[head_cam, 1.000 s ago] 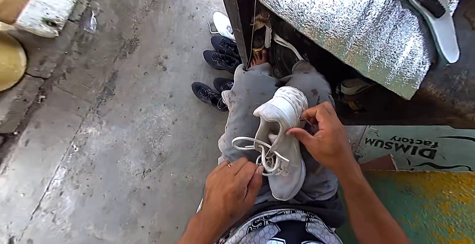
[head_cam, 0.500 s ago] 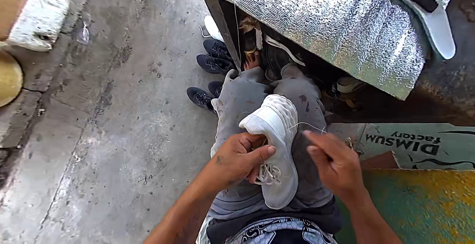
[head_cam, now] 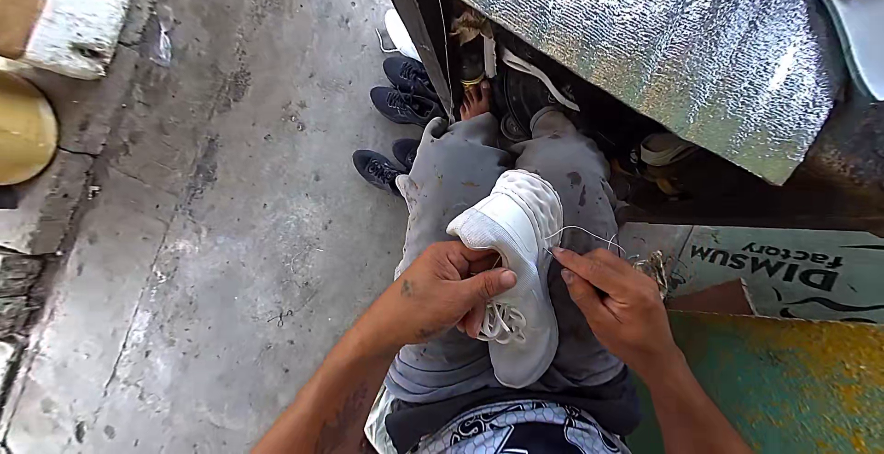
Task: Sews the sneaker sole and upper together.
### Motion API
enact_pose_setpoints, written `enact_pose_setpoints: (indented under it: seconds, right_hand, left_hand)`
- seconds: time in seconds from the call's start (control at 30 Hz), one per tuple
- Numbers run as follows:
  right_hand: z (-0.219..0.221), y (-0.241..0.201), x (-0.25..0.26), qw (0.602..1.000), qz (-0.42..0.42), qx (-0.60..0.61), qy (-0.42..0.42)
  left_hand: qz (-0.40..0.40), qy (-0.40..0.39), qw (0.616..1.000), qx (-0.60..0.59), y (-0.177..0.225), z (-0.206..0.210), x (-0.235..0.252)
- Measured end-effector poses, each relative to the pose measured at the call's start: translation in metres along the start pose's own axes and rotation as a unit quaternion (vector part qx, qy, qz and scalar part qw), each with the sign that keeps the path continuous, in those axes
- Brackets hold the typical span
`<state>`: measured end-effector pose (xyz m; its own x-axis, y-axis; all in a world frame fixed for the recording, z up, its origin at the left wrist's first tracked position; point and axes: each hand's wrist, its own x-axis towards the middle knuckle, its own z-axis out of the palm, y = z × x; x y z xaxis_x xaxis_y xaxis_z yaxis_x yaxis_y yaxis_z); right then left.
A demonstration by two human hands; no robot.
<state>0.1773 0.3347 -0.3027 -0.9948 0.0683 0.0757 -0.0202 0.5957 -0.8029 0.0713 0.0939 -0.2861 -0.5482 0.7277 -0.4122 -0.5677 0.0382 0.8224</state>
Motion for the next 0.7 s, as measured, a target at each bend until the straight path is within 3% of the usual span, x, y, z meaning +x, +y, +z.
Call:
enact_pose_setpoints:
  seconds: [0.17,0.43,0.7]
  right_hand:
    - [-0.023,-0.015,0.02,0.992,0.008,-0.086,-0.097]
    - [-0.051,-0.044,0.085,0.916,0.028,-0.214,-0.338]
    - [-0.024,-0.057,0.097,0.882,0.125,-0.244,-0.383]
  left_hand:
    - [0.014,-0.014,0.999,0.035,-0.003,-0.001,0.0]
    - [0.086,0.033,0.976,0.198,-0.009,0.009,0.004]
    - [0.048,0.043,0.965,0.255,-0.005,0.012,0.006]
